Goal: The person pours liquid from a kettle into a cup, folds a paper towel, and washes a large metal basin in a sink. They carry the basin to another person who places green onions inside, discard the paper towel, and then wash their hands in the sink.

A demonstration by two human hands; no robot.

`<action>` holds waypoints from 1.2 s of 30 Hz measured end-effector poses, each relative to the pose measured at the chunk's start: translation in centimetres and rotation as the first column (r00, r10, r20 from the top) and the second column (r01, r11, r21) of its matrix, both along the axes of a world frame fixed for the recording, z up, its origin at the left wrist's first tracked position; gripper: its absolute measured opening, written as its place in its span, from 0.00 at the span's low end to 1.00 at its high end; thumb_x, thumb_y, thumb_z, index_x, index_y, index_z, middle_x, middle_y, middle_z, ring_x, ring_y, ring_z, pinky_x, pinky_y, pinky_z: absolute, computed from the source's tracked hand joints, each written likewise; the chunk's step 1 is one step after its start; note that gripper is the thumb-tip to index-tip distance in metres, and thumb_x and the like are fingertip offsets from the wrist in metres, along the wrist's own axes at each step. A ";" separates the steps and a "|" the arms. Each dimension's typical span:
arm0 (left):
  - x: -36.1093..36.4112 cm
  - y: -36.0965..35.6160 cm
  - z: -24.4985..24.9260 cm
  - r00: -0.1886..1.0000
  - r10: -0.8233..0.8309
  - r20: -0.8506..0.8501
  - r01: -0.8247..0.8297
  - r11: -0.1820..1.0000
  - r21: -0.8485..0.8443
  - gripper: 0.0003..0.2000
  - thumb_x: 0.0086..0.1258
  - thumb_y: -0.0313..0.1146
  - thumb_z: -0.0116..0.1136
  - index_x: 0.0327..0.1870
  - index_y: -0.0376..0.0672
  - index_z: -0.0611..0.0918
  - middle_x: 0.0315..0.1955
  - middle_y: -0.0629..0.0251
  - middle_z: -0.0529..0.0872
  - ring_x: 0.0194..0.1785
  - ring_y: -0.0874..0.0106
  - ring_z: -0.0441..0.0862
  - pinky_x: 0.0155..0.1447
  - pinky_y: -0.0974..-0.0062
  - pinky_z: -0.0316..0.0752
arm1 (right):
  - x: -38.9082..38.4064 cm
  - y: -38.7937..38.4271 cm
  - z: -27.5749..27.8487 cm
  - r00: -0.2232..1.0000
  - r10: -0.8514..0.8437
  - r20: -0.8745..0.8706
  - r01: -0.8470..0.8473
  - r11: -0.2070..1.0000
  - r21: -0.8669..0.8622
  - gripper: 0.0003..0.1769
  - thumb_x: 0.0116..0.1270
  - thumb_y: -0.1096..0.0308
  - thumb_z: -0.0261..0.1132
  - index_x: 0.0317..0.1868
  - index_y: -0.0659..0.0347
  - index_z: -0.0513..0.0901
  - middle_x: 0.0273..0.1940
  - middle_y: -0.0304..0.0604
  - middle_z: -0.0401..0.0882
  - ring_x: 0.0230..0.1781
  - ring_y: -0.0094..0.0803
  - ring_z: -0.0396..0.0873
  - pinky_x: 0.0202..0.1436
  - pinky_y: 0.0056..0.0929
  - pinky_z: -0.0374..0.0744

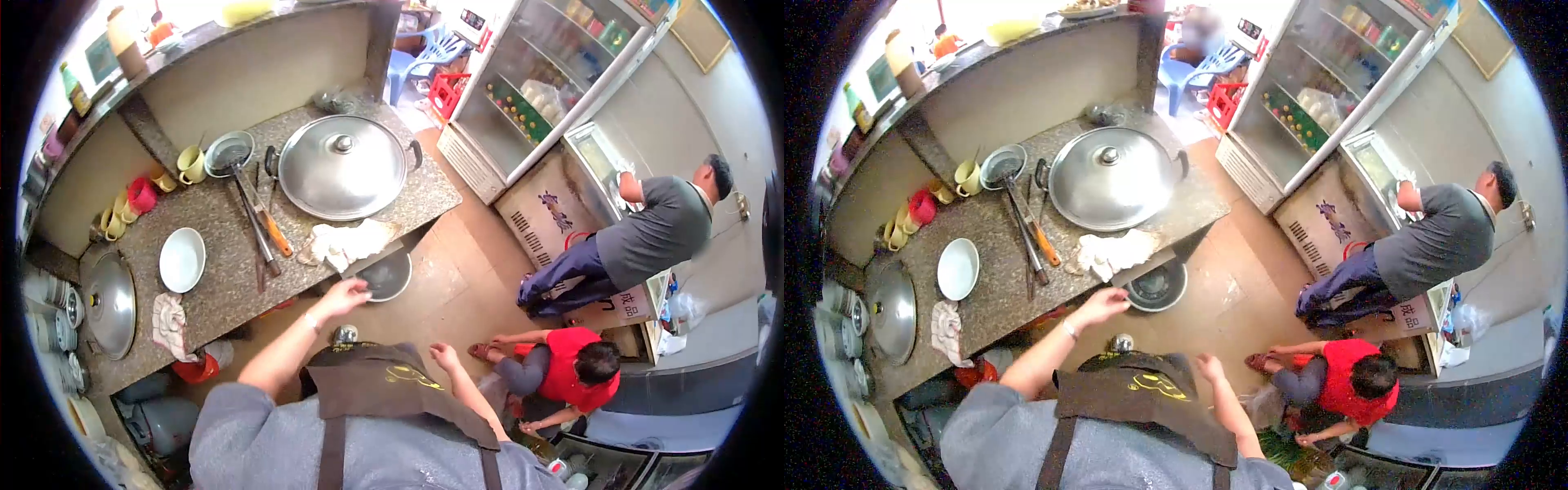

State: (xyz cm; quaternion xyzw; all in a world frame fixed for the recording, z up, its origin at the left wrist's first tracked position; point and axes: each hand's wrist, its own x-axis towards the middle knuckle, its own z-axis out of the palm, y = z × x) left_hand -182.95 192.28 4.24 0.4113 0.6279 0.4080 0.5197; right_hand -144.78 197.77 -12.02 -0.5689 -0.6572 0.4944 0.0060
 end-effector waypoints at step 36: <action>-29.2 62.1 -3.0 0.144 0.681 -0.717 -0.675 0.598 0.432 0.26 0.54 0.32 0.57 0.56 0.39 0.69 0.58 0.52 0.68 0.58 0.54 0.68 0.60 0.63 0.65 | 23.2 65.5 -5.5 0.973 0.126 0.194 -0.090 0.979 -0.183 0.08 0.55 0.66 0.64 0.32 0.61 0.83 0.26 0.36 0.80 0.25 0.24 0.77 0.30 0.27 0.77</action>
